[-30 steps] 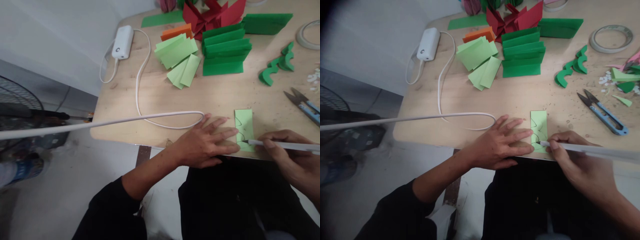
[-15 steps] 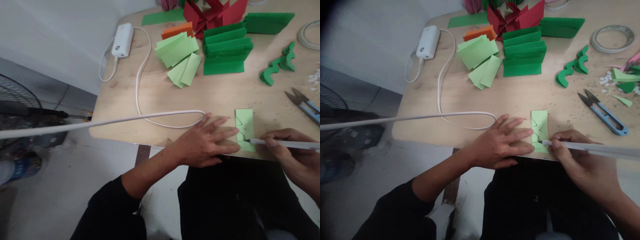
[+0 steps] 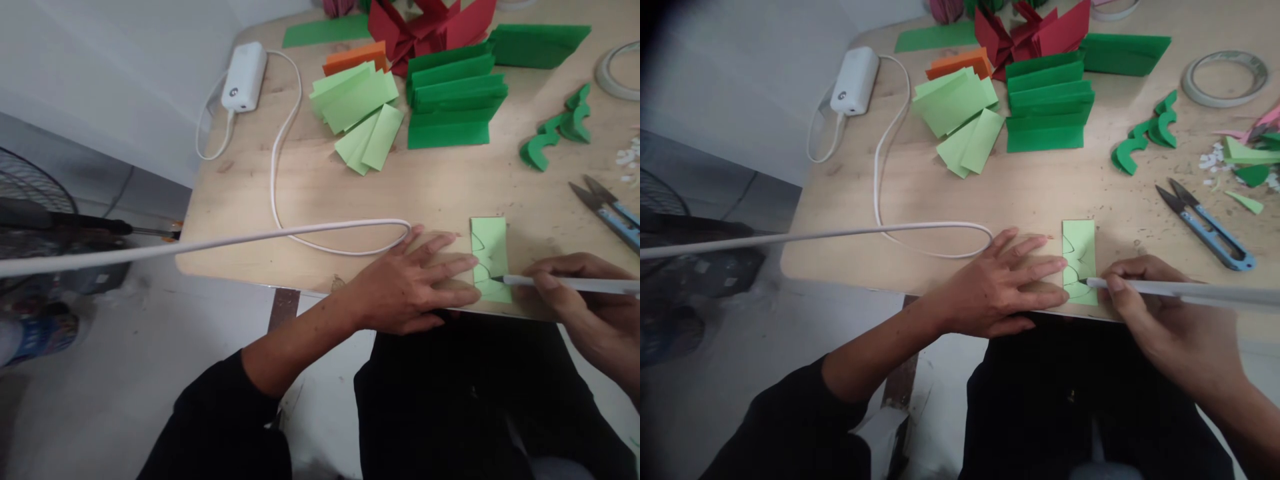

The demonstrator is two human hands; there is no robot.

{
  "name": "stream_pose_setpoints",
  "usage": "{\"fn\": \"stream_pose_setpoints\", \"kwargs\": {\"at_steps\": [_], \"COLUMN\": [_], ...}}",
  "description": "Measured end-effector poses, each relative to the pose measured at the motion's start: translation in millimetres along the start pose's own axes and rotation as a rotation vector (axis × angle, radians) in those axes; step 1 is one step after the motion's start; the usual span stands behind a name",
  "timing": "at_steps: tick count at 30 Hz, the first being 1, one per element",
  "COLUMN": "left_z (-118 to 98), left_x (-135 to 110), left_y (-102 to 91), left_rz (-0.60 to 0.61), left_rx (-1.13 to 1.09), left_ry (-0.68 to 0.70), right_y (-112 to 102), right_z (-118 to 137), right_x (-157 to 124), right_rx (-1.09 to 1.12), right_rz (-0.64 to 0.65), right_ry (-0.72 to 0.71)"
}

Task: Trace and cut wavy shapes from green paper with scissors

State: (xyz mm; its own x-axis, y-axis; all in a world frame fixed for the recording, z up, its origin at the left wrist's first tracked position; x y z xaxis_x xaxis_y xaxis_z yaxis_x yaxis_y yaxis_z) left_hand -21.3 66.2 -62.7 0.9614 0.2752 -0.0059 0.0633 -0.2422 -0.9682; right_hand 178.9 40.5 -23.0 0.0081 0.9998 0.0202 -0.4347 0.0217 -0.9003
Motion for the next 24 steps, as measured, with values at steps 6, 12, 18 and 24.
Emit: {"fn": "stream_pose_setpoints", "kwargs": {"at_steps": [6,12,18,24], "left_z": [0.1,-0.5,-0.8,-1.1], "left_x": [-0.6,-0.8,-0.8,-1.2], "left_y": [0.5,-0.7,-0.5,1.2], "left_rz": [-0.002,-0.005,-0.007,-0.021], "left_rx": [0.005,0.018,0.021,0.033], "left_ry": [0.008,0.011,0.013,0.016], "right_y": [-1.4,1.4,3.1,6.0], "right_z": [-1.4,-2.5,-7.6,-15.5], "right_x": [0.8,-3.3,-8.9,-15.7], "right_rx": [0.039,0.14,0.187,0.266], "right_rz": [0.001,-0.011,-0.045,-0.087], "right_ry": [0.075,0.064,0.046,0.137]}}
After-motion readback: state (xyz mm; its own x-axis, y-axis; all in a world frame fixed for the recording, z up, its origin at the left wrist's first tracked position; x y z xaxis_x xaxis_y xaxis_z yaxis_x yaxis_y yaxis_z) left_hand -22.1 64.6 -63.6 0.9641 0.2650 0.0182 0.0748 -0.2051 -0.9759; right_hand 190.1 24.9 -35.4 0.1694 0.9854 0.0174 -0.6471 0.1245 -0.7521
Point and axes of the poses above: each hand's wrist, its own x-axis towards the middle knuckle, its own y-axis out of the palm, z = x × y, the point moved 5 cm from there along x, towards the middle knuckle, and after that the axes turned 8 degrees about z, right-handed, at the moved point
